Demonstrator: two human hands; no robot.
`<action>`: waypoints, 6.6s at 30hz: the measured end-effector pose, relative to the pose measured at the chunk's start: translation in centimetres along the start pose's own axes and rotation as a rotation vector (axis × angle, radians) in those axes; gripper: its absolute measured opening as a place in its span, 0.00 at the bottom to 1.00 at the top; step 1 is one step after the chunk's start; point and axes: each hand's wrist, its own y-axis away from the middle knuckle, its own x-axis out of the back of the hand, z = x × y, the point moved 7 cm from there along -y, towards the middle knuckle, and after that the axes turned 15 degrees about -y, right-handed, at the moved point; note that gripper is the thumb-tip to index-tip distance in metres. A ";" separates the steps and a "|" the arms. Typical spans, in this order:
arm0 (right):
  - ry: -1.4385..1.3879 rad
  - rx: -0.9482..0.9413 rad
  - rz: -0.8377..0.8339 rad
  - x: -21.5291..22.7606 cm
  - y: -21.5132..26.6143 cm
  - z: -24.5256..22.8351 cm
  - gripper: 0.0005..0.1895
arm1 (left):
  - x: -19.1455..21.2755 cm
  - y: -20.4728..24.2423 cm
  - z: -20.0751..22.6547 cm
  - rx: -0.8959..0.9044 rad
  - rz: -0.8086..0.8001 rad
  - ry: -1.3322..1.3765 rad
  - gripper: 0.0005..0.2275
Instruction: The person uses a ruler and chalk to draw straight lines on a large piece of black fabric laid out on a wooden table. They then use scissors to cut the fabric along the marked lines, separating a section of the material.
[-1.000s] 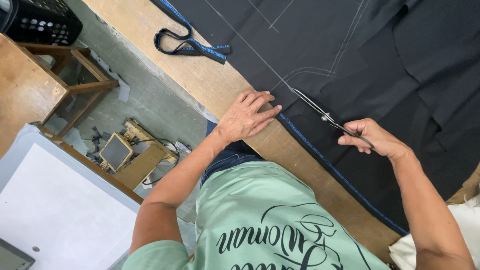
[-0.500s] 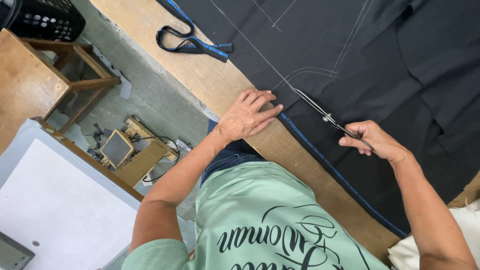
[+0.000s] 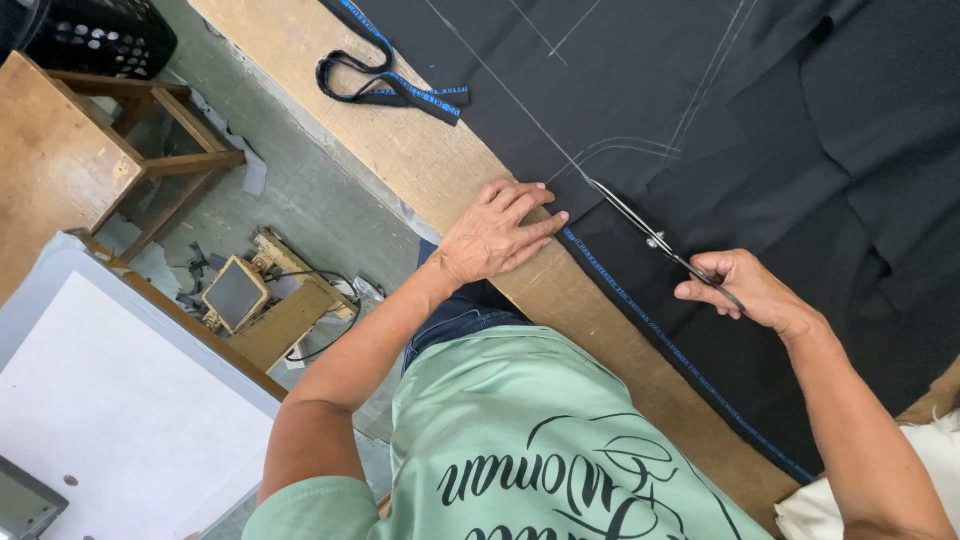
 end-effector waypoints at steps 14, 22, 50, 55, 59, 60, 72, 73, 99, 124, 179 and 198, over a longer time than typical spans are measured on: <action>0.015 -0.006 -0.003 -0.4 -0.2 0.5 0.28 | 0.1 -0.1 -0.1 -0.002 0.017 -0.015 0.17; 0.027 -0.027 0.053 -1.8 0.4 -1.8 0.30 | -0.2 0.2 -0.1 0.001 0.018 -0.012 0.17; 0.024 0.035 0.058 -3.0 0.0 -2.6 0.32 | -0.5 0.4 -0.2 0.007 0.021 -0.015 0.18; 0.028 0.020 0.069 -2.7 -0.2 -2.5 0.30 | -0.4 0.3 -0.2 0.009 0.032 -0.020 0.18; 0.028 0.031 0.053 -2.7 -0.5 -2.5 0.30 | -0.4 0.3 -0.2 0.013 0.029 -0.022 0.17; 0.014 0.044 0.040 -2.8 -0.5 -2.5 0.29 | -0.4 0.3 -0.2 0.014 0.035 -0.019 0.16; 0.044 0.043 0.038 -3.3 -0.6 -3.4 0.33 | -0.5 0.3 -0.3 0.017 0.029 -0.012 0.16; 0.045 0.043 0.038 -2.6 -1.3 -1.8 0.33 | -1.3 0.5 0.1 0.018 0.030 -0.012 0.16; 0.069 0.088 0.047 -1.1 -2.8 0.8 0.21 | -2.2 1.0 0.0 0.150 0.134 0.115 0.14; -0.242 0.019 0.316 -10.0 3.8 1.6 0.24 | -4.1 -5.2 2.3 0.212 -0.189 -0.061 0.43; -1.375 0.083 1.414 -39.5 -2.9 -1.2 0.26 | -8.3 -9.1 -2.0 -0.632 -0.366 0.550 0.08; -1.354 0.197 1.139 -35.8 -6.9 -5.5 0.25 | -2.3 -11.2 -11.8 -0.557 -0.221 0.741 0.02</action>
